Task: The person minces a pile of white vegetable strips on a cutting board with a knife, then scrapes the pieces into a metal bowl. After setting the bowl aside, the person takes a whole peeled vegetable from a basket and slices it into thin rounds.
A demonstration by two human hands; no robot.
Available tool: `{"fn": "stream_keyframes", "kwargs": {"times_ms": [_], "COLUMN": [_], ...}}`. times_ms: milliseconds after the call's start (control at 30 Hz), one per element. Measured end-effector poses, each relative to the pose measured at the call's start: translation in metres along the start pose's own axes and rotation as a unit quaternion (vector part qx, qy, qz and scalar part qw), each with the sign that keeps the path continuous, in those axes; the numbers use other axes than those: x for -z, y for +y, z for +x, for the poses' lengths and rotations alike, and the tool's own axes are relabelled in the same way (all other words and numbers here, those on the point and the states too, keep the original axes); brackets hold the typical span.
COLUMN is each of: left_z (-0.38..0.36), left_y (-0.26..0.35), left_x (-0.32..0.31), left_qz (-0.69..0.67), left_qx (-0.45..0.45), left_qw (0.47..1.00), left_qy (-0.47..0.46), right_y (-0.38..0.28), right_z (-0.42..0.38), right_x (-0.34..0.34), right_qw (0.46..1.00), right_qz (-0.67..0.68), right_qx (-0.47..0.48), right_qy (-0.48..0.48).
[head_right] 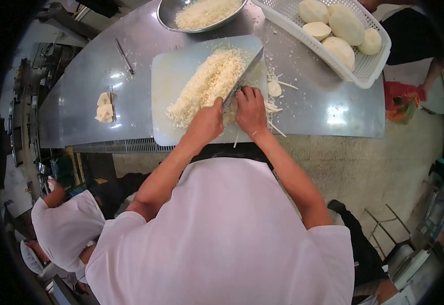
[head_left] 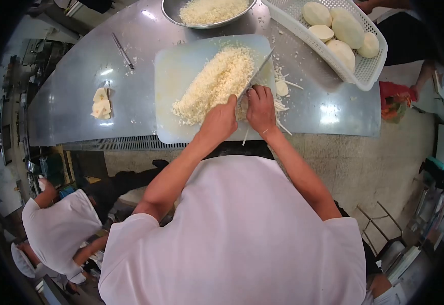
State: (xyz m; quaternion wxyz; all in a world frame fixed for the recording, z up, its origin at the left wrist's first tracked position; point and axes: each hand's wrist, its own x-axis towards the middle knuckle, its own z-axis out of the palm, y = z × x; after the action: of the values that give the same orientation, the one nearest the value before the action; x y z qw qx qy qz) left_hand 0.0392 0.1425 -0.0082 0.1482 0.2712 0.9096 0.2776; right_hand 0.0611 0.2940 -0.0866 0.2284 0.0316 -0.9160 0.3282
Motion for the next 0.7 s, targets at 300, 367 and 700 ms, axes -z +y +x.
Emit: {"fn": "stream_keyframes", "kwargs": {"times_ms": [300, 367, 700], "left_z": [0.002, -0.011, -0.024], "left_y": [0.012, 0.034, 0.052], "left_x": [-0.003, 0.028, 0.038], "left_qz": [0.005, 0.004, -0.002], "left_qx": [0.014, 0.05, 0.098], "left_qw": [1.0, 0.999, 0.995], "left_qy": [0.01, -0.013, -0.028], "right_y": [-0.001, 0.002, 0.0], "right_z": [-0.001, -0.001, -0.002], "right_x": [0.003, 0.004, 0.004], "right_qw": [1.0, 1.0, 1.0], "right_qz": [0.003, -0.002, 0.009], "right_qx": [-0.004, 0.009, 0.001], "right_qy": [-0.003, 0.005, 0.015]}}
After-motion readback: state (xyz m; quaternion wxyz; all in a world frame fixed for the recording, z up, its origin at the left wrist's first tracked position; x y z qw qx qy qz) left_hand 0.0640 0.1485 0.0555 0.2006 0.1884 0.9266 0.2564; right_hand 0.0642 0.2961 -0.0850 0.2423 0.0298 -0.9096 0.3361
